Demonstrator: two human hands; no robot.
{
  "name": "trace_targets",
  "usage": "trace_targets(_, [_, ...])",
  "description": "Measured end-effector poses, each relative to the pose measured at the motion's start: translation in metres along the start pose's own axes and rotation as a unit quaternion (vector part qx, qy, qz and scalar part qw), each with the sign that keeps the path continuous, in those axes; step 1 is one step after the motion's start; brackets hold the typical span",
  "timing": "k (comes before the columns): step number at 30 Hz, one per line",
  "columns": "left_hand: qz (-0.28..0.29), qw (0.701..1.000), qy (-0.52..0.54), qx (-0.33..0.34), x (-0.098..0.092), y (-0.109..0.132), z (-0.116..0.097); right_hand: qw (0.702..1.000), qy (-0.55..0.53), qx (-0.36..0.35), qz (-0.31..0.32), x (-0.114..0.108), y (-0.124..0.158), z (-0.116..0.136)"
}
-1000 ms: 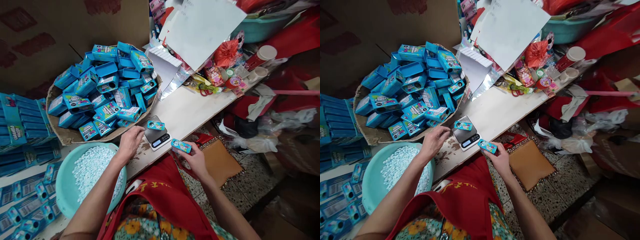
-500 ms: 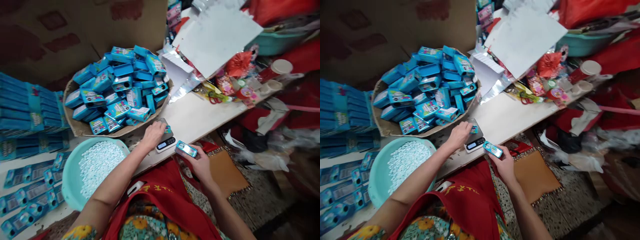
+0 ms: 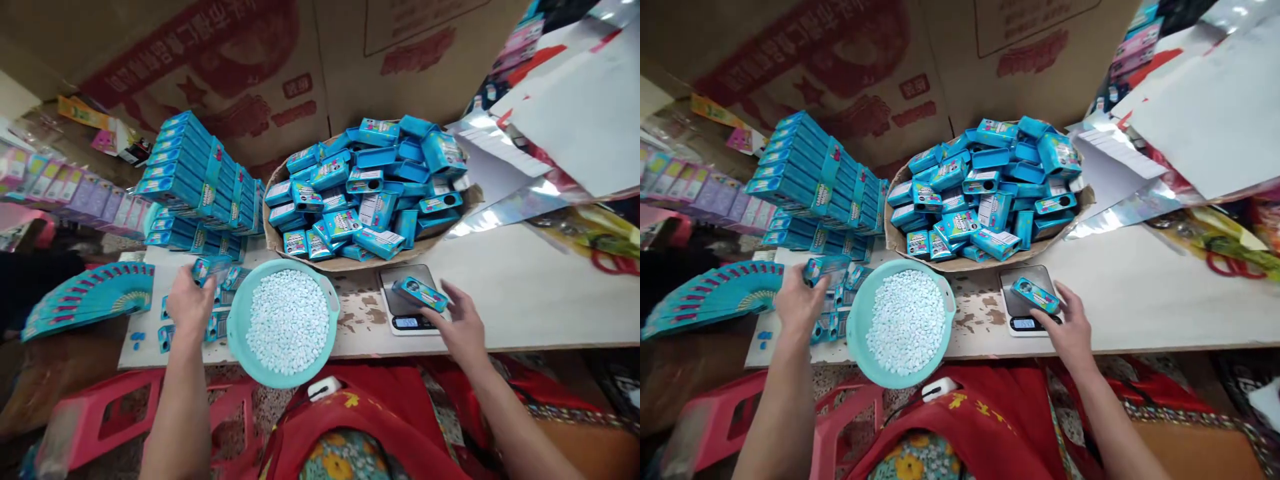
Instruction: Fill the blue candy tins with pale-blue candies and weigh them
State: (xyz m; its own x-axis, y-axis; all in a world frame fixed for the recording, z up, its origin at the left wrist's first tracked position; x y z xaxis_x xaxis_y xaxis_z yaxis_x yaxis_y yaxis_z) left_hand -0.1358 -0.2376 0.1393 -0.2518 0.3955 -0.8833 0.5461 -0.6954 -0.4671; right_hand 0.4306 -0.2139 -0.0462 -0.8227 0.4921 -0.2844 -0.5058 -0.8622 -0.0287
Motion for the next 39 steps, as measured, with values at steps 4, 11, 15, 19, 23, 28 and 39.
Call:
trace_targets(4, [0.005, 0.999, -0.035, -0.01, 0.037, -0.025, 0.058, 0.997, 0.044, 0.04, -0.042, -0.039, 0.014, -0.015])
trace_targets(11, [0.149, 0.985, -0.027, 0.076, 0.138, -0.036, 0.077, 0.984, 0.099, 0.102, -0.107, -0.075, 0.044, -0.028])
trace_targets(15, [0.236, 0.971, -0.042, 0.029, 0.19, -0.031, 0.081, 0.99, 0.062, 0.085, -0.098, -0.074, 0.041, -0.019])
trace_targets(19, [0.231, 0.973, 0.015, 0.013, 0.188, -0.027, 0.073, 0.992, 0.057, 0.063, -0.088, -0.078, 0.034, -0.017])
trace_targets(23, [0.084, 0.991, 0.1, 0.017, 0.128, 0.003, 0.043, 0.993, 0.045, 0.066, -0.084, -0.079, 0.033, -0.024])
trace_targets(28, [0.14, 0.931, 0.308, 0.138, 0.102, 0.123, -0.083, 0.995, 0.041, 0.037, -0.078, -0.063, 0.03, -0.012])
trace_targets(39, [0.231, 0.884, 0.402, -0.051, 0.13, 0.179, -0.107, 0.982, 0.079, -0.171, 0.033, 0.04, 0.021, 0.097])
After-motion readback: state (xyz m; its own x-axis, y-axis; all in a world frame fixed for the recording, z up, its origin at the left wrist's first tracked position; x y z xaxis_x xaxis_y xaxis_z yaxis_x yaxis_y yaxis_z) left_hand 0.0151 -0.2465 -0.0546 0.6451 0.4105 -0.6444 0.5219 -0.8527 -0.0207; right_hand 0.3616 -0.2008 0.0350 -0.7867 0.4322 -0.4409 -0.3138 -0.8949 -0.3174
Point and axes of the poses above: each hand's wrist, its own y-axis away from the middle knuckle, its own x-axis out of the palm, z = x × y, the point moved 9 cm from there along -y, towards the middle knuckle, and after that the axes turned 13 degrees about -z, right-handed, at the moved point
